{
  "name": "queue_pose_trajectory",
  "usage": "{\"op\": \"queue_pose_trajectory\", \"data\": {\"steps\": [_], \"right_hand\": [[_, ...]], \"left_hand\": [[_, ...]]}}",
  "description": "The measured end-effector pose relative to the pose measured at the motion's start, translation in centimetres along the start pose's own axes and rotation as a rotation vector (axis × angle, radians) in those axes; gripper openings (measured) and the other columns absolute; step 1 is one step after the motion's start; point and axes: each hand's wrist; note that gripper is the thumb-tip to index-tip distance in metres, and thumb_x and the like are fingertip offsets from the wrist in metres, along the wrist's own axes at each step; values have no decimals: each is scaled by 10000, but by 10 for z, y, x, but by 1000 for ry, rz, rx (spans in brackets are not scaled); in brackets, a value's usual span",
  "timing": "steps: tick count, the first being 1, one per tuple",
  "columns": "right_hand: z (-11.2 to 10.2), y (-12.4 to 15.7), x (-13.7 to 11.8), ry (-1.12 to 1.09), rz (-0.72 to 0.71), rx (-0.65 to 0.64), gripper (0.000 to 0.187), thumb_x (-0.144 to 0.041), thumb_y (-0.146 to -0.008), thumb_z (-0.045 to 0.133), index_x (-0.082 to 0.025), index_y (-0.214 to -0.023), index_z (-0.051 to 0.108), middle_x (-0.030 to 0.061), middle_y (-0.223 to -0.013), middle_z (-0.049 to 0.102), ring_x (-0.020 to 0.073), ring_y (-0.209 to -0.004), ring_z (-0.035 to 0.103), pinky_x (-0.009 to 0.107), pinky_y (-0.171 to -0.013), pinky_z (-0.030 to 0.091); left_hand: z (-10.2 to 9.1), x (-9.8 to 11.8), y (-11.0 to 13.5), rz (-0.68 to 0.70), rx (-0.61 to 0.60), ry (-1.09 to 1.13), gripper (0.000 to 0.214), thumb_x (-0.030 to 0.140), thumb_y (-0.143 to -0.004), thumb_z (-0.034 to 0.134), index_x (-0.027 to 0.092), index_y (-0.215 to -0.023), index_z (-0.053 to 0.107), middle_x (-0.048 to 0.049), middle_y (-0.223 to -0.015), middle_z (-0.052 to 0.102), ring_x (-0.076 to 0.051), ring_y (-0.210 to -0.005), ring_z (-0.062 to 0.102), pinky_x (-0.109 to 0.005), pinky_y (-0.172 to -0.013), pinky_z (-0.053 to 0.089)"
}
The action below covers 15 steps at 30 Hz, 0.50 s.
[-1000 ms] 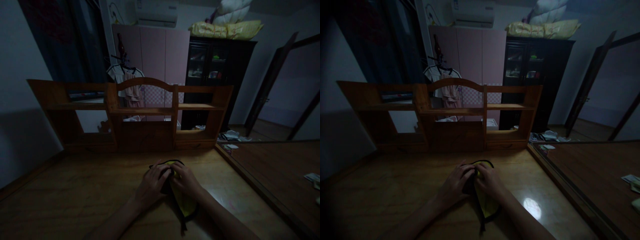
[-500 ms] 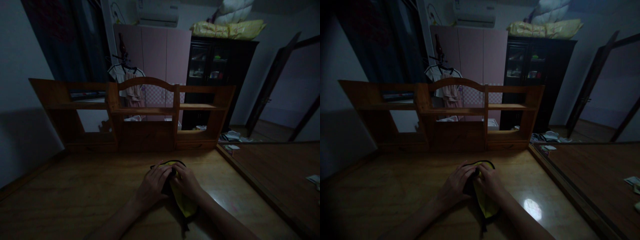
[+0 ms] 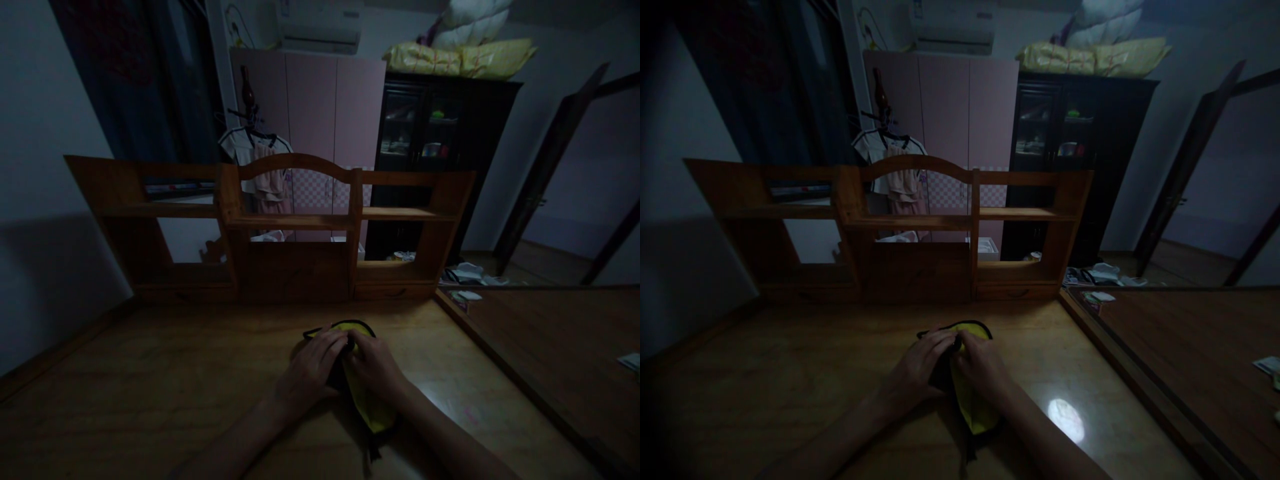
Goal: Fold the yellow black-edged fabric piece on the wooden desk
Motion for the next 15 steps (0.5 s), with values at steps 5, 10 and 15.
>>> {"op": "queue_pose_trajectory", "data": {"steps": [5, 10, 15], "right_hand": [[0, -1, -2, 18, -5, 14, 282, -75, -777, 523, -207, -1026, 547, 42, -934, 680, 203, -845, 636, 273, -727, 447], [1, 0, 0, 19, -8, 6, 314, -83, -774, 524, -202, -1065, 533, 54, -962, 675, 214, -868, 634, 283, -741, 447], [0, 0, 1, 36, -16, 8, 280, -94, -768, 527, -208, -1024, 524, 47, -931, 665, 217, -838, 626, 283, -712, 437]], "left_hand": [[2, -1, 0, 20, -4, 13, 990, 235, -648, 860, 130, -1430, 263, -198, -1386, 447, -332, -1332, 398, -528, -1114, 362], [4, -4, 1, 7, -32, 53, 1069, 250, -606, 886, 160, -1447, 232, -191, -1396, 440, -344, -1328, 402, -551, -1100, 369], [4, -3, 0, 6, -41, 68, 1079, 229, -613, 880, 163, -1455, 209, -194, -1425, 410, -335, -1355, 370, -544, -1122, 341]]}}
Point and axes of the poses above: each hand's wrist, its own y-axis away from the middle knuckle, its own z-axis out of the palm, x = y × z
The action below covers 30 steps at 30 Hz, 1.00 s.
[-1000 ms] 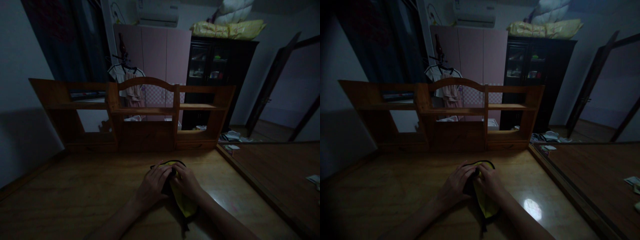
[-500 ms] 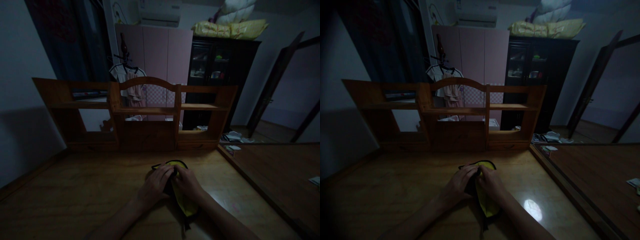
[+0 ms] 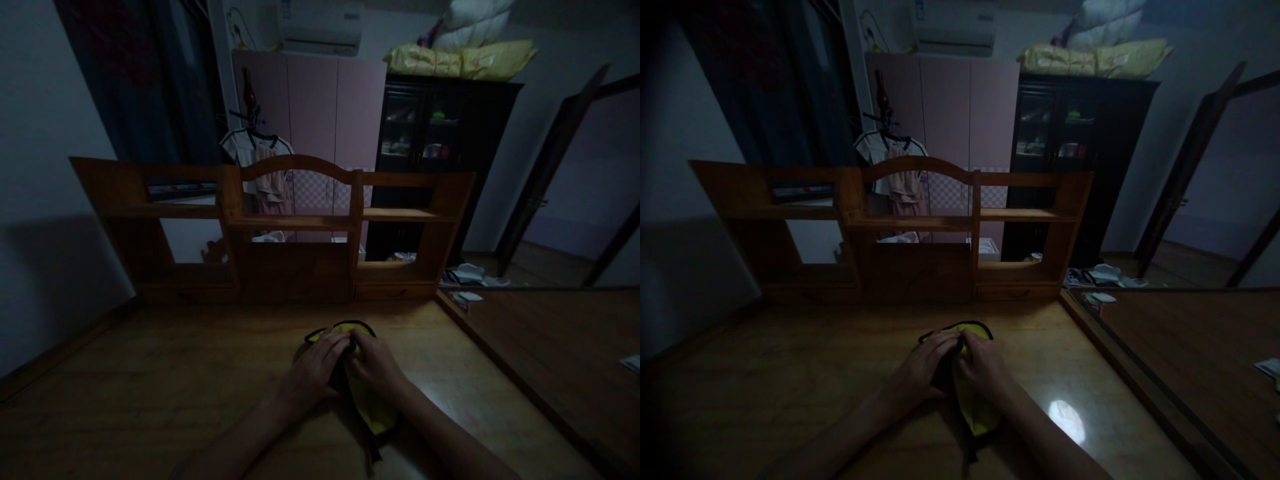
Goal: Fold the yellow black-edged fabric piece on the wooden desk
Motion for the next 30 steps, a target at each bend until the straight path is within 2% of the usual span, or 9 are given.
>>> {"op": "queue_pose_trajectory", "data": {"steps": [8, 13, 18, 25, 30], "right_hand": [[-2, 0, -5, -25, 4, -18, 268, -148, -814, 536, -203, -1074, 503, 79, -1014, 657, 239, -924, 617, 328, -791, 458], [0, 1, -3, -29, 12, -33, 355, -164, -816, 555, -189, -1164, 491, 108, -1099, 649, 262, -1001, 606, 369, -858, 459], [-1, 0, -6, -51, 18, -59, 312, -138, -796, 554, -194, -1100, 514, 89, -1050, 654, 253, -962, 611, 355, -826, 458], [-6, -1, -10, -103, -14, -55, 346, -108, -746, 570, -197, -1077, 523, 67, -1021, 631, 231, -924, 587, 337, -818, 450], [-10, -1, -14, -133, -43, -65, 333, -130, -761, 585, -204, -1079, 520, 55, -1010, 622, 221, -907, 582, 330, -816, 453]], "left_hand": [[0, 0, 0, 1, -3, -9, 954, 265, -702, 815, 161, -1446, 227, -194, -1421, 419, -325, -1359, 372, -546, -1123, 335], [1, -1, -1, 13, 7, -27, 971, 252, -662, 839, 146, -1427, 250, -196, -1388, 454, -327, -1332, 409, -538, -1117, 350], [1, -3, -1, 22, -3, -46, 1005, 273, -647, 847, 158, -1434, 234, -186, -1385, 465, -332, -1322, 425, -550, -1106, 362], [-2, 1, -1, 50, 39, -114, 874, 426, -755, 764, 116, -1417, 286, -199, -1369, 481, -322, -1323, 431, -513, -1096, 391], [-5, 5, -2, 51, 68, -146, 780, 467, -841, 669, 108, -1424, 294, -191, -1362, 491, -305, -1324, 433, -497, -1098, 394]]}}
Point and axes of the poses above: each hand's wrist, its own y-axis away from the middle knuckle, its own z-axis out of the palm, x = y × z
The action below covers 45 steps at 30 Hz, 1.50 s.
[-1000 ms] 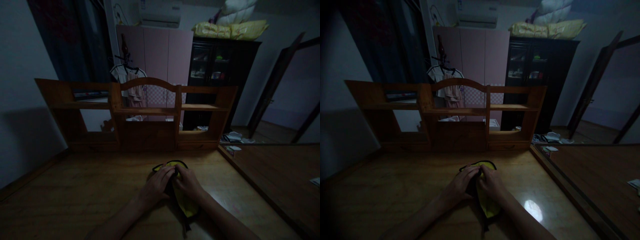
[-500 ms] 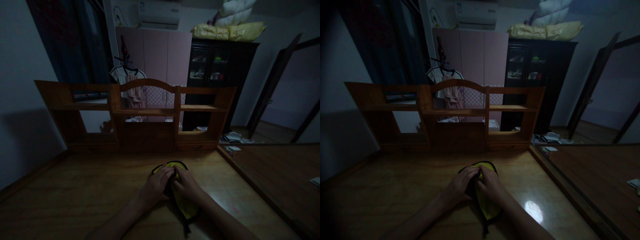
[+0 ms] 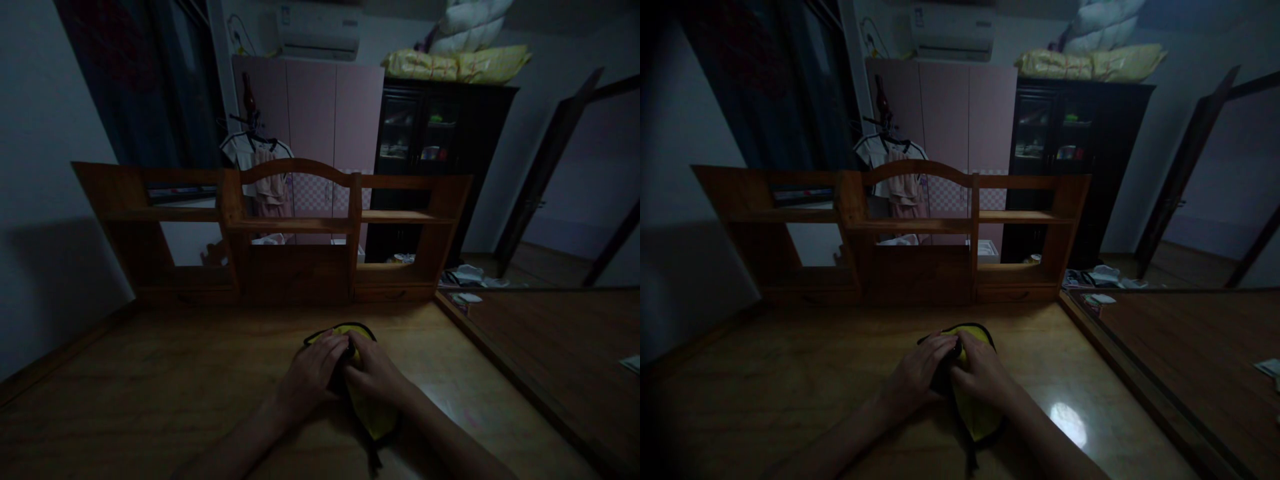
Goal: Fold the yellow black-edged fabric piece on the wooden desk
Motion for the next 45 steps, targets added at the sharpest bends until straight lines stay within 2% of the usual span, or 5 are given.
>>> {"op": "queue_pose_trajectory", "data": {"steps": [12, 17, 27, 32, 45], "right_hand": [[-7, 1, -9, 16, -7, 29, 392, -156, -789, 573, -212, -1174, 525, 69, -1076, 642, 231, -954, 607, 345, -849, 477], [-11, 0, -16, 6, -50, 72, 525, -172, -830, 551, -232, -1341, 444, 94, -1198, 641, 245, -1069, 616, 364, -906, 486], [-16, 2, -14, -16, -79, 32, 562, -307, -938, 507, -251, -1469, 331, 95, -1349, 572, 243, -1197, 565, 396, -999, 456], [-17, 1, -16, -30, -49, 27, 492, -315, -1010, 387, -279, -1491, 290, 84, -1368, 563, 222, -1221, 552, 398, -1012, 448], [-12, -1, -11, -6, -16, 30, 490, -265, -992, 436, -306, -1468, 328, 76, -1315, 602, 215, -1163, 594, 381, -960, 491]], "left_hand": [[-9, 3, -3, -3, 51, -32, 653, 487, -936, 527, 113, -1427, 312, -187, -1358, 495, -291, -1314, 444, -493, -1085, 410], [-12, 3, -3, -22, 120, -104, 709, 556, -925, 493, 96, -1431, 309, -192, -1356, 498, -297, -1315, 441, -493, -1091, 404], [-10, 1, -2, -17, 128, -121, 760, 606, -913, 464, 62, -1423, 316, -201, -1356, 490, -300, -1319, 431, -484, -1092, 402], [-11, 3, -3, -34, 132, -115, 719, 549, -911, 530, 85, -1420, 326, -195, -1340, 509, -305, -1298, 458, -484, -1067, 432], [-11, 5, -3, -85, 128, -63, 780, 462, -850, 662, 122, -1441, 284, -191, -1331, 517, -315, -1265, 495, -499, -1039, 460]]}}
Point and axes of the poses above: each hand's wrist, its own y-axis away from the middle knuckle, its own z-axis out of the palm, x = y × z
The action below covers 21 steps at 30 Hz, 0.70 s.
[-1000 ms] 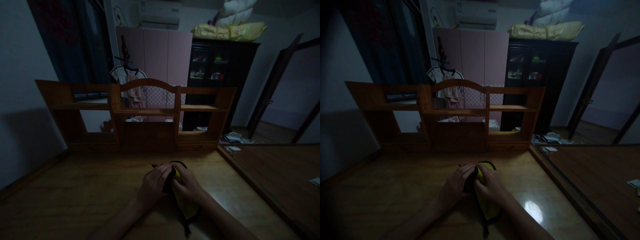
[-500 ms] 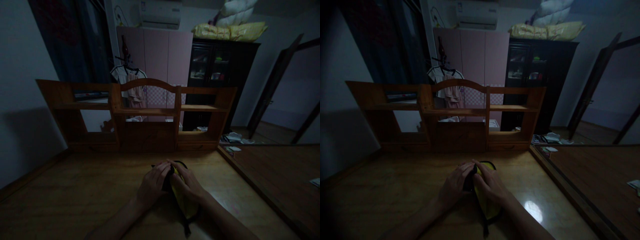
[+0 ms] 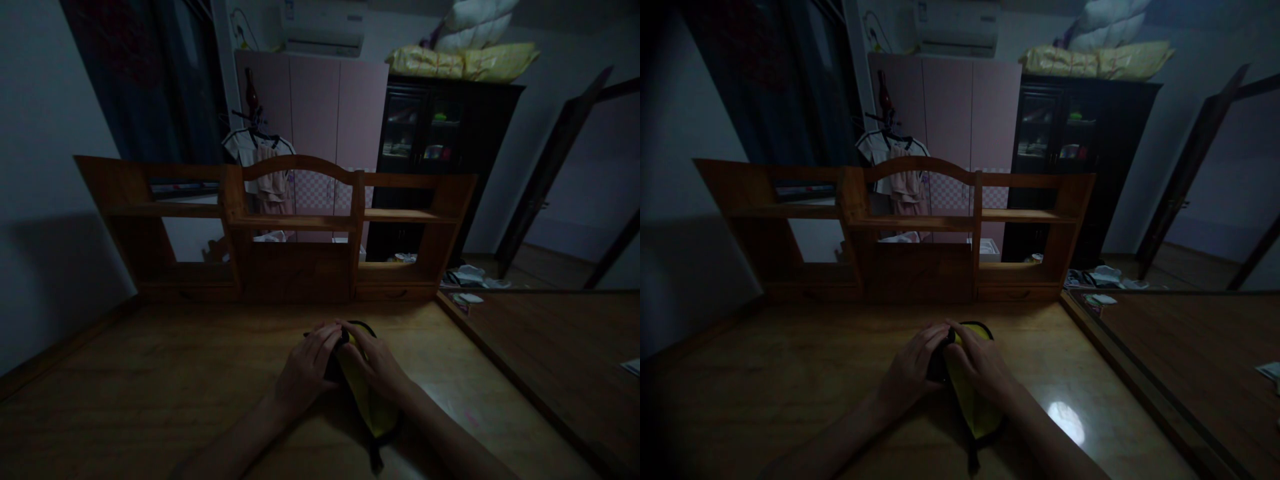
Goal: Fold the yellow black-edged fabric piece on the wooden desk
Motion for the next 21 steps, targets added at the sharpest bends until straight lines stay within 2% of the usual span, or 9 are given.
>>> {"op": "queue_pose_trajectory", "data": {"steps": [6, 10, 21], "right_hand": [[6, 0, 8, 14, 6, 13, 520, -180, -954, 465, -294, -1448, 351, 78, -1315, 601, 213, -1159, 596, 383, -960, 490], [8, 1, 13, 27, 0, 4, 526, -163, -946, 458, -279, -1448, 349, 90, -1285, 617, 216, -1117, 618, 379, -921, 511], [12, 2, 20, 60, -11, -5, 562, -155, -941, 442, -266, -1475, 306, 104, -1315, 594, 230, -1192, 578, 422, -980, 491]], "left_hand": [[4, -1, 2, 1, -5, -27, 807, 488, -824, 684, 103, -1426, 308, -200, -1332, 511, -323, -1280, 476, -490, -1046, 451], [7, -2, 3, -19, -32, -21, 792, 435, -825, 699, 140, -1437, 292, -186, -1339, 510, -318, -1278, 482, -495, -1040, 454], [7, 0, 1, -37, -76, -6, 867, 321, -732, 794, 155, -1422, 295, -168, -1339, 509, -321, -1277, 481, -491, -1051, 448]]}}
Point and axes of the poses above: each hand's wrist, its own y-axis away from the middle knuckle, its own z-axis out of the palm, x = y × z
